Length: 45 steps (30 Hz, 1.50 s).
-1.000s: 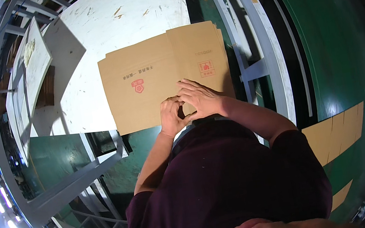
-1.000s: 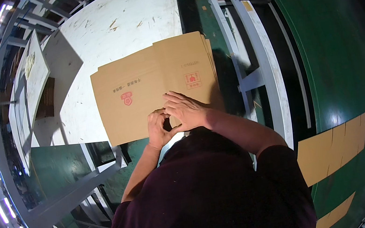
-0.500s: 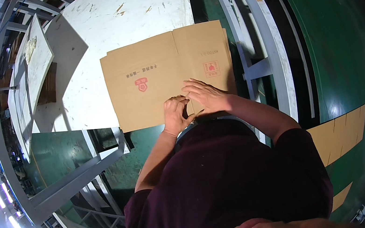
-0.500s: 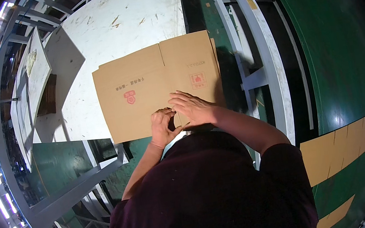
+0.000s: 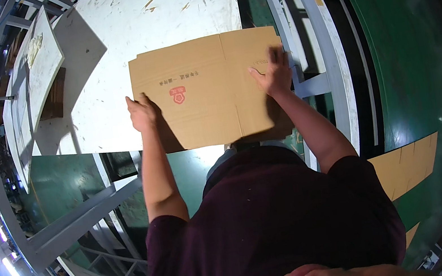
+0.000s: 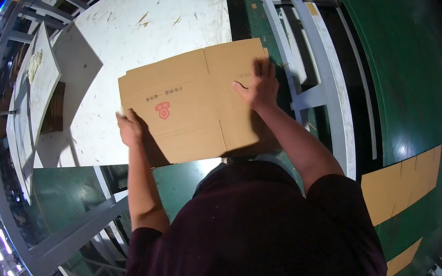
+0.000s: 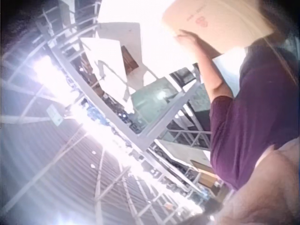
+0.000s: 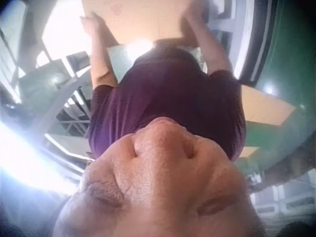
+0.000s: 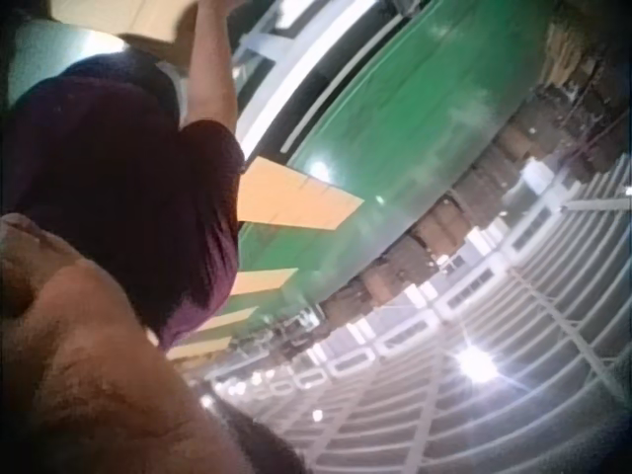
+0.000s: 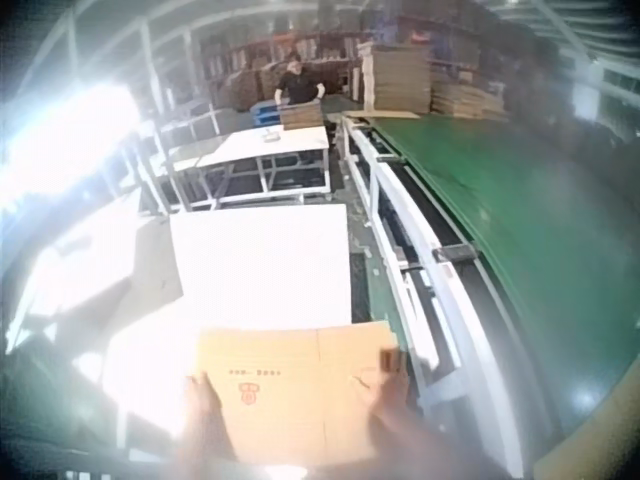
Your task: The person repeatedly picks up flat cardboard sheets from a conveyor belt and stacks them on a nearby table. The person handles the sheets one at a time, aligning them before placing them on the growing pile.
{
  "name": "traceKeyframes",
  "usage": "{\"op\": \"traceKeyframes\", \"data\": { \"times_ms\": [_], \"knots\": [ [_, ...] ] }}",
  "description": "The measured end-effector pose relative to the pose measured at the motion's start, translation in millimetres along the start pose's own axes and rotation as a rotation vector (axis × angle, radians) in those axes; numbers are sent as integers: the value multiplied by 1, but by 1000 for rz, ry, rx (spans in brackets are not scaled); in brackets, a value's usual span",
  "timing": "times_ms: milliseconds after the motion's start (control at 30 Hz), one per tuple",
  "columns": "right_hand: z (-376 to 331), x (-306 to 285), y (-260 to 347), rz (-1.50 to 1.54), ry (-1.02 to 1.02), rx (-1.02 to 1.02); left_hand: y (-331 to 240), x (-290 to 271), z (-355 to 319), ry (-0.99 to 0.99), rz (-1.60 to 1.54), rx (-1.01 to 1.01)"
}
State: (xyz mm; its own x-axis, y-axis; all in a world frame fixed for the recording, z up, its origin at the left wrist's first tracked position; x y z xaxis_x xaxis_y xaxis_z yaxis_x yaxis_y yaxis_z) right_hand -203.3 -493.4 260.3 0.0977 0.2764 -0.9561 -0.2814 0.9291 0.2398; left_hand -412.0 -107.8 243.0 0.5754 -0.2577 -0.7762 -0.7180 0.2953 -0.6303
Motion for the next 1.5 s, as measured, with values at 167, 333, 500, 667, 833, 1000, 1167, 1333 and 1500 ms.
{"op": "traceKeyframes", "data": {
  "times_ms": [167,333,500,667,833,1000,1167,1333,1500],
  "knots": [
    [-4,10,2,-79,108,22,50,30,53,190,-357,-123],
    [-6,13,5,-145,62,-14,45,27,44,152,-354,-95],
    [-2,18,7,-123,60,-15,28,23,48,131,-80,10],
    [0,12,4,-121,-57,-50,-68,-7,-31,-66,101,749],
    [-11,11,10,-183,-117,-61,-108,39,-226,715,-191,1205],
    [-42,-5,-2,46,-188,-90,-104,49,-256,652,-34,1292],
    [-75,-10,-32,253,-170,-109,-110,53,-261,630,122,1348],
    [-144,-52,-125,333,-323,75,-110,60,-263,663,227,1318],
    [-342,-114,-361,-121,-554,505,-107,62,-265,673,248,1293]
  ]
}}
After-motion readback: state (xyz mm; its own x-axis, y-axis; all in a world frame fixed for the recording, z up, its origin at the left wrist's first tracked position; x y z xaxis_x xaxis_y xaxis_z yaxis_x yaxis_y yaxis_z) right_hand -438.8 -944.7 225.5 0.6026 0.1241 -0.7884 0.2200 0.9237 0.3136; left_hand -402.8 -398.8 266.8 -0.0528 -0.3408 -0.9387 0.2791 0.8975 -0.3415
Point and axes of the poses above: each hand's wrist, its own z-axis towards the middle knuckle, its own x-axis out of the palm, y = z × x, the point moved 8 cm from there along z, towards the middle knuckle, and after that the axes turned 9 degrees about -z, right-handed, at the moved point
